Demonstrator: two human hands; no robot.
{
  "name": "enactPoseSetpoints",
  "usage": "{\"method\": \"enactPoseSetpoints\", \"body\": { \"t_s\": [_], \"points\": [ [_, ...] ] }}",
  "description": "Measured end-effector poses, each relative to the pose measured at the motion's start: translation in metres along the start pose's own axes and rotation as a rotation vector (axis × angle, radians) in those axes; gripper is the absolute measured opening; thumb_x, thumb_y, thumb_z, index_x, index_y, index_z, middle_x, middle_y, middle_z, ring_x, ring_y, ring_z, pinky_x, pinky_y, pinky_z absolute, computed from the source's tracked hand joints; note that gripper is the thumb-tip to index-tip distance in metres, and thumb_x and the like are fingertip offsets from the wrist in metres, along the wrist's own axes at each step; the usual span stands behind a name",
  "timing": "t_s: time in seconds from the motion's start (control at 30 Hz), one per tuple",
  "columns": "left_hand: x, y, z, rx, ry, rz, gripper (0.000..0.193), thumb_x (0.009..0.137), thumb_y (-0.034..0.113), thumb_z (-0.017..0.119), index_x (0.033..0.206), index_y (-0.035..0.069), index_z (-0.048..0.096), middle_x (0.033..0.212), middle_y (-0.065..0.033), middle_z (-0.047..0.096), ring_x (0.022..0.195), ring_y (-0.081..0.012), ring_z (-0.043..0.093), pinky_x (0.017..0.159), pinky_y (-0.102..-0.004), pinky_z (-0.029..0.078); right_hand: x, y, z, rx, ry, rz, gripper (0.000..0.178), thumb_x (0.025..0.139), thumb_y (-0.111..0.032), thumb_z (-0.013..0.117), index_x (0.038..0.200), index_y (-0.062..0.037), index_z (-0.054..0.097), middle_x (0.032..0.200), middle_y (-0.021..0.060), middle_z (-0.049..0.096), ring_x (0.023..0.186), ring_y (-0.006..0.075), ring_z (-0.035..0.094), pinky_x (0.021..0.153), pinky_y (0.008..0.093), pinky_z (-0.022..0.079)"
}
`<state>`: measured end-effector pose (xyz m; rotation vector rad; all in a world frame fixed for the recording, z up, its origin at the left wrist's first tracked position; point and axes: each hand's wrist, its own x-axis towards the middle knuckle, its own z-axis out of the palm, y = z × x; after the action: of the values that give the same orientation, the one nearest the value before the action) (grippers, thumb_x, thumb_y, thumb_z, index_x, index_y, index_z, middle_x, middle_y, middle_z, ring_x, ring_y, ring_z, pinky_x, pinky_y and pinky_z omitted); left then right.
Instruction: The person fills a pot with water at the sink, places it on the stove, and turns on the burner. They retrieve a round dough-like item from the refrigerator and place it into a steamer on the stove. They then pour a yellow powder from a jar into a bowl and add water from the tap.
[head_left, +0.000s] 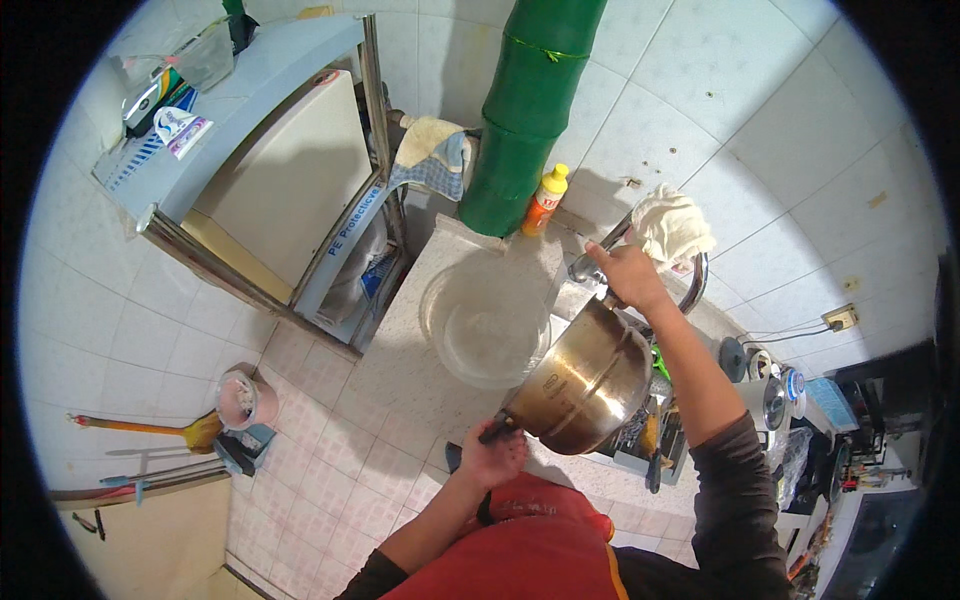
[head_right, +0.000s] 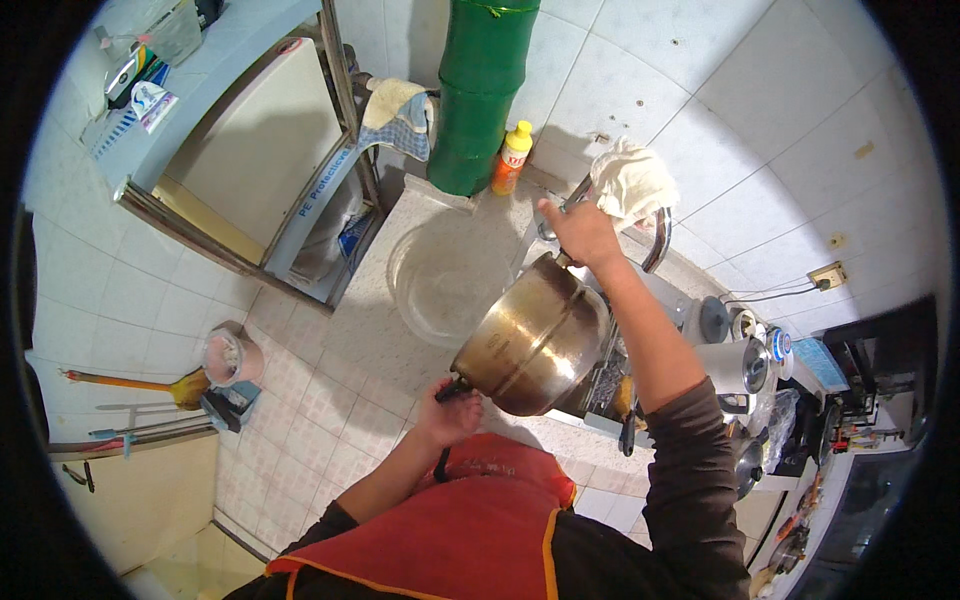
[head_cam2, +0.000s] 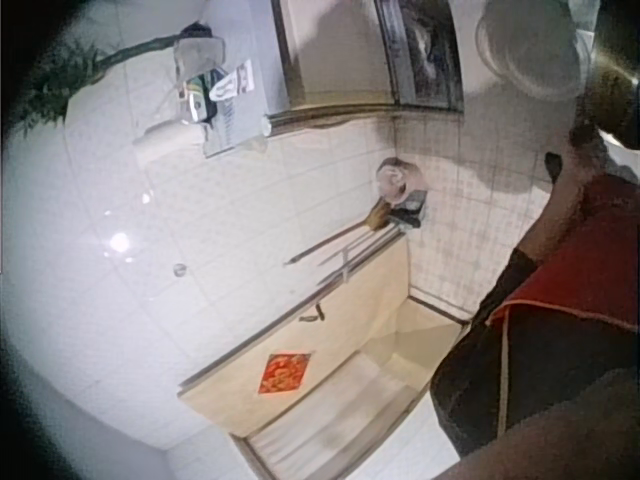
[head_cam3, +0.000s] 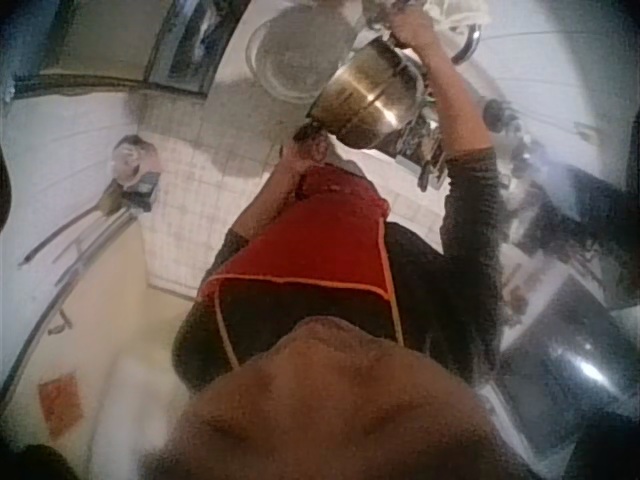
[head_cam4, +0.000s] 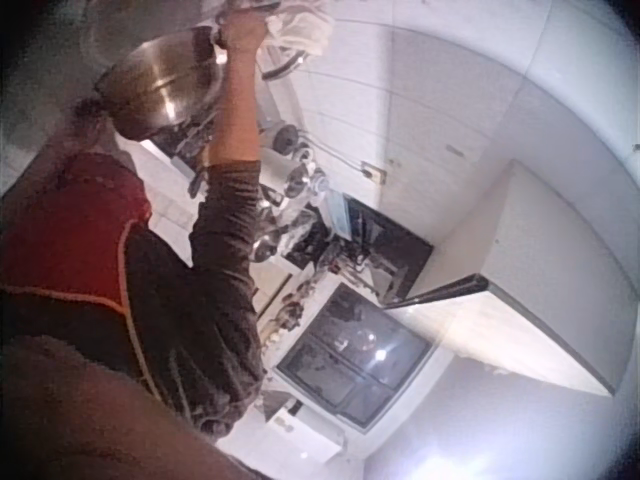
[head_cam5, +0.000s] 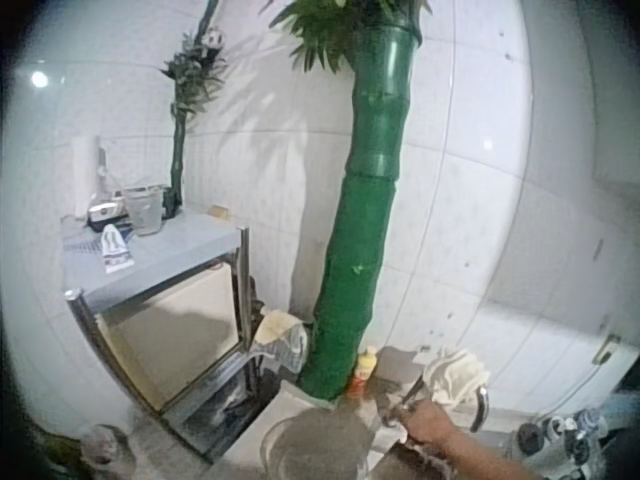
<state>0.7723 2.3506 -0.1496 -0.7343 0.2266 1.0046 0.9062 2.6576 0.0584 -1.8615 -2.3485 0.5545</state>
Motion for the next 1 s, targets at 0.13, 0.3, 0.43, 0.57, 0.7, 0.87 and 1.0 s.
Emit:
{"method": "enactPoseSetpoints", "body": {
  "t_s": [0.13, 0.3, 0.43, 0.57, 0.7, 0.87, 1.0],
  "points": [
    [-0.001, 0.017, -0.004, 0.081, -0.169, 0.066, 0.038, 0.086, 0.040, 0.054, 0.097, 0.007, 0.067, 0.092, -0.0119, 0.069, 0.082, -0.0275, 0.064, 0.074, -0.0366, 0.051, -0.009, -0.021, -0.016, 0.044, 0.060, -0.035, 0.074, 0.094, -0.062, 0.047, 0.079, 0.0067, 0.070, 0.082, 0.0321, 0.066, 0.088, 0.0450, 0.066, 0.084, 0.0488, 0.051],
    [-0.009, 0.006, -0.007, 0.049, -0.014, 0.010, 0.041, 0.085, 0.045, 0.055, 0.097, 0.007, 0.067, 0.091, -0.0110, 0.069, 0.081, -0.0267, 0.064, 0.074, -0.0357, 0.050, -0.042, -0.036, -0.022, 0.052, 0.150, -0.173, 0.064, 0.093, -0.053, 0.055, 0.077, 0.0082, 0.068, 0.078, 0.0313, 0.064, 0.082, 0.0459, 0.066, 0.078, 0.0489, 0.051],
    [-0.022, 0.002, 0.008, 0.255, -0.007, 0.115, 0.042, 0.087, 0.044, 0.056, 0.112, 0.012, 0.066, 0.100, -0.0062, 0.071, 0.085, -0.0254, 0.062, 0.070, -0.0391, 0.050, -0.108, 0.020, -0.036, 0.369, 0.189, -0.151, 0.039, 0.093, -0.032, 0.062, 0.089, 0.0062, 0.066, 0.075, 0.0222, 0.065, 0.072, 0.0322, 0.065, 0.071, 0.0394, 0.050],
    [-0.011, 0.003, 0.044, 0.690, -0.024, 0.102, 0.053, 0.091, 0.053, 0.046, 0.108, 0.007, 0.066, 0.085, -0.0123, 0.070, 0.070, -0.0263, 0.065, 0.065, -0.0401, 0.051, -0.193, 0.116, -0.043, 0.828, 0.274, 0.058, 0.025, 0.093, -0.010, 0.061, 0.117, -0.0010, 0.060, 0.092, 0.0048, 0.066, 0.078, 0.0136, 0.061, 0.068, 0.0264, 0.049],
    [0.037, -0.004, 0.084, 1.140, -0.003, 0.032, 0.058, 0.097, 0.054, 0.040, 0.101, 0.001, 0.066, 0.083, -0.0142, 0.070, 0.073, -0.0270, 0.068, 0.066, -0.0390, 0.055, -0.243, 0.212, -0.018, 1.255, 0.201, 0.472, 0.032, 0.096, -0.010, 0.059, 0.127, -0.0047, 0.053, 0.101, 0.0053, 0.064, 0.090, 0.0157, 0.063, 0.067, 0.0309, 0.058],
    [0.108, -0.004, 0.132, 1.413, 0.104, 0.079, 0.053, 0.095, 0.050, 0.047, 0.098, 0.001, 0.065, 0.084, -0.0136, 0.068, 0.072, -0.0253, 0.067, 0.063, -0.0390, 0.055, -0.256, 0.288, 0.027, 1.656, -0.074, 0.683, 0.024, 0.100, -0.019, 0.056, 0.118, -0.0035, 0.049, 0.085, 0.0146, 0.066, 0.056, 0.0221, 0.066, 0.044, 0.0283, 0.057],
    [0.174, 0.015, 0.164, 1.637, 0.314, 0.380, 0.043, 0.095, 0.041, 0.054, 0.101, 0.000, 0.066, 0.085, -0.0108, 0.068, 0.076, -0.0259, 0.066, 0.068, -0.0395, 0.056, -0.245, 0.306, 0.060, 1.745, 0.131, 0.501, 0.021, 0.101, -0.019, 0.055, 0.112, -0.0029, 0.049, 0.080, 0.0121, 0.065, 0.051, 0.0188, 0.063, 0.042, 0.0282, 0.053]
  ]
}}
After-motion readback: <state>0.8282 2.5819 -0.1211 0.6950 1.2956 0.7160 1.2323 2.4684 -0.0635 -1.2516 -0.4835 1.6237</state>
